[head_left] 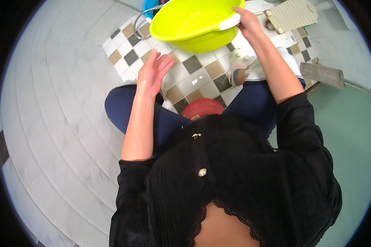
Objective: The person hand washes dark-colored garments in a yellow basin filled with water, repeatedly submerging, agitating, and wringing the items. The person then transfers the wet clothes to a blue basin and empties the yellow basin.
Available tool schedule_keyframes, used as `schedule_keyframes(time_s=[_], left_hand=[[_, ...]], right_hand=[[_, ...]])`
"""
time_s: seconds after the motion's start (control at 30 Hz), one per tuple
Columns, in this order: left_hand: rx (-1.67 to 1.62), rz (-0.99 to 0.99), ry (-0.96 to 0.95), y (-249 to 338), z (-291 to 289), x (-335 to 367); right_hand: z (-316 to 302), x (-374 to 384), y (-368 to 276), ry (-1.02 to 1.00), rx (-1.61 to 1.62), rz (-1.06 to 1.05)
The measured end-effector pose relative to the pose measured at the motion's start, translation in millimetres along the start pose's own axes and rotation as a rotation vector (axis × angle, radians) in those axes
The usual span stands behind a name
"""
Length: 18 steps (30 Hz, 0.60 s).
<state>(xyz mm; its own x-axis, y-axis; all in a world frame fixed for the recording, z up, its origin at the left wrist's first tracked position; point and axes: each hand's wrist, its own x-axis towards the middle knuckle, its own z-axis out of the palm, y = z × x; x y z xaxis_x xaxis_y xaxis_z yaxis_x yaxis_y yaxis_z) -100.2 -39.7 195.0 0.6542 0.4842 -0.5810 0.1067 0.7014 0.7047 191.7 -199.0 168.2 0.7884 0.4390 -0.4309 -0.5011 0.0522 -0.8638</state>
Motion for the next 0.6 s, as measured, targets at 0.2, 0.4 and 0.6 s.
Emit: schedule_keyframes(time_s=[0.2, 0.4, 0.6], left_hand=[[0.058, -0.025, -0.045, -7.8, 3.7, 12.8], [0.083, -0.081, 0.011, -14.2, -2.8, 25.2], [0.075, -0.171, 0.092, -22.8, -12.9, 26.5]], right_hand=[[20.2, -37.3, 14.9, 0.044, 0.058, -0.05], [19.1, -55.0, 33.9, 0.027, 0.028, -0.02], [19.1, -54.1, 57.3, 0.057, 0.013, -0.01]])
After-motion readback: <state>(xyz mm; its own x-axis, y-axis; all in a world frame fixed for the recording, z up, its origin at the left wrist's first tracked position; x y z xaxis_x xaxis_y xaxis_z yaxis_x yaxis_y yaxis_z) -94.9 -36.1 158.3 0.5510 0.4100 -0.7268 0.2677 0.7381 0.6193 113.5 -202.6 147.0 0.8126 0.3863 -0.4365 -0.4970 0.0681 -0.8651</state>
